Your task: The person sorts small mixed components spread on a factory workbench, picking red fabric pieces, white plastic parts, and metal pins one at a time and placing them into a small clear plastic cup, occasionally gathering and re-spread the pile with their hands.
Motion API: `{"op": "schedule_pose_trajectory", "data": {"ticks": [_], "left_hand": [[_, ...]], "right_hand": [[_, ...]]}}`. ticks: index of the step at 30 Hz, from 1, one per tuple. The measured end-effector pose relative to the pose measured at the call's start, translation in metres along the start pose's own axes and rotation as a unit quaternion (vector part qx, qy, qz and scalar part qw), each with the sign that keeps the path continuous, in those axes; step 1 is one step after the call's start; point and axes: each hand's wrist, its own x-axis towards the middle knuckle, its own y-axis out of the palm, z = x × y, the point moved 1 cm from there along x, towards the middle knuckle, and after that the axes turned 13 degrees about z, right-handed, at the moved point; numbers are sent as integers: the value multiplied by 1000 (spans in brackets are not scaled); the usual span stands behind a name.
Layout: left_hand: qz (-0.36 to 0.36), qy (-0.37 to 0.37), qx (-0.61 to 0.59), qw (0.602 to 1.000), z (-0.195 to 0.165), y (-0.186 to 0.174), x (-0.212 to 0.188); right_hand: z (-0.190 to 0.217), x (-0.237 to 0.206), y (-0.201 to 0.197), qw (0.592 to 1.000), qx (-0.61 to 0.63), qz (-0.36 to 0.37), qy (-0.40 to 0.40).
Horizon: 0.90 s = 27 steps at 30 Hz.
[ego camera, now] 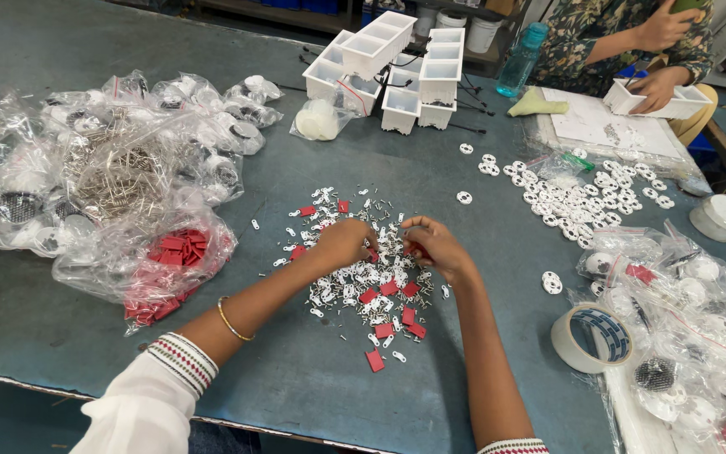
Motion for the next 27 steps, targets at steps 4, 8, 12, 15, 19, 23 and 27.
{"op": "schedule_pose_trajectory", "data": {"ticks": [4, 8, 12, 15, 19, 23, 27], "left_hand": [[43, 47, 33, 997, 8, -12, 2], [115, 7, 69, 991, 7, -18, 12], [120, 29, 93, 988, 6, -20, 23], [109, 13, 64, 992, 12, -18, 28], [106, 60, -159, 980, 22, -19, 28], [166, -38, -505, 846, 32, -15, 0], [147, 7, -707, 691, 38, -12, -38]], "right_hand": [[3, -10, -5, 982, -183, -5, 48], [4, -22, -8, 958, -269, 92, 36], [11, -30, 3, 898, -426, 105, 42], [13, -29, 20, 892, -418, 138, 99], [12, -27, 37, 876, -464, 100, 87], [8, -24, 39, 869, -480, 68, 93], [1, -20, 31, 871, -469, 70, 129]]}}
